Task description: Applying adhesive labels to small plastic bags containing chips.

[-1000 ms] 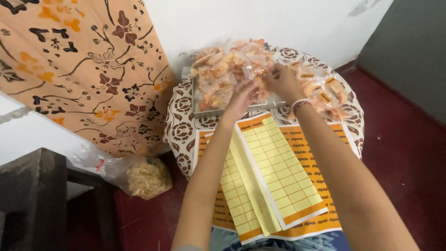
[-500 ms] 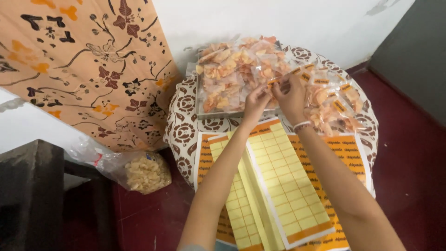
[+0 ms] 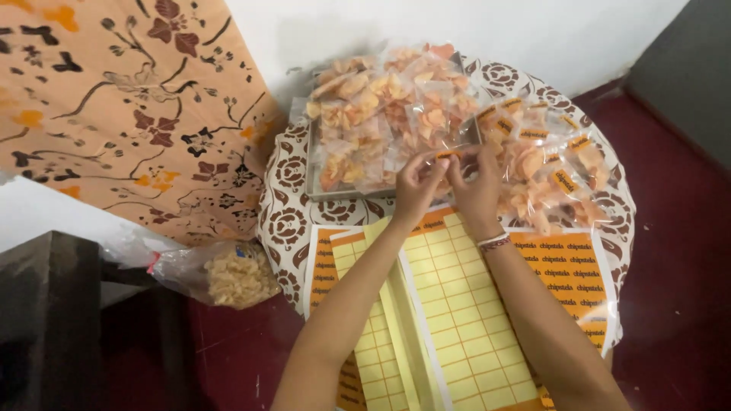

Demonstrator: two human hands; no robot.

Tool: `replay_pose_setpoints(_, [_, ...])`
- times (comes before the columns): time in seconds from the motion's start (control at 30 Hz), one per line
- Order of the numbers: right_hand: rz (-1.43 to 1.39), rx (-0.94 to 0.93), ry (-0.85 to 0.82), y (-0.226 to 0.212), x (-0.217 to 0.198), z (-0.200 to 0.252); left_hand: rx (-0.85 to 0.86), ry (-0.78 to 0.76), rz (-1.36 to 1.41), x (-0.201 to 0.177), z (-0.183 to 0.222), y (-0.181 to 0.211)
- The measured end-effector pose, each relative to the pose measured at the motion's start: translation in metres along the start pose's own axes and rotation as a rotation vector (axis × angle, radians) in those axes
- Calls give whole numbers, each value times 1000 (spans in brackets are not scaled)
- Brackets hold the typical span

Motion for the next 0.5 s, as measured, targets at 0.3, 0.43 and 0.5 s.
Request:
replay_pose_setpoints(0.3, [75, -53, 8, -11, -2, -1, -29, 52, 40, -12, -5, -15])
replay_pose_setpoints(0.43, [113, -57, 23, -10, -1, 3, -45, 36, 45, -6, -1, -6])
replay_pose_setpoints(0.5, [139, -54, 41, -10, -2, 4, -38, 2, 107, -2, 1, 13])
Point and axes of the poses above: each hand's wrist, its own z-axis away from the middle knuckle, its own x-axis out of the palm, y = z × x, the point moved 7 cm from there along -z, towards the middle knuckle, and after that the axes turned 4 degrees about -y, right-handed, at the moved point
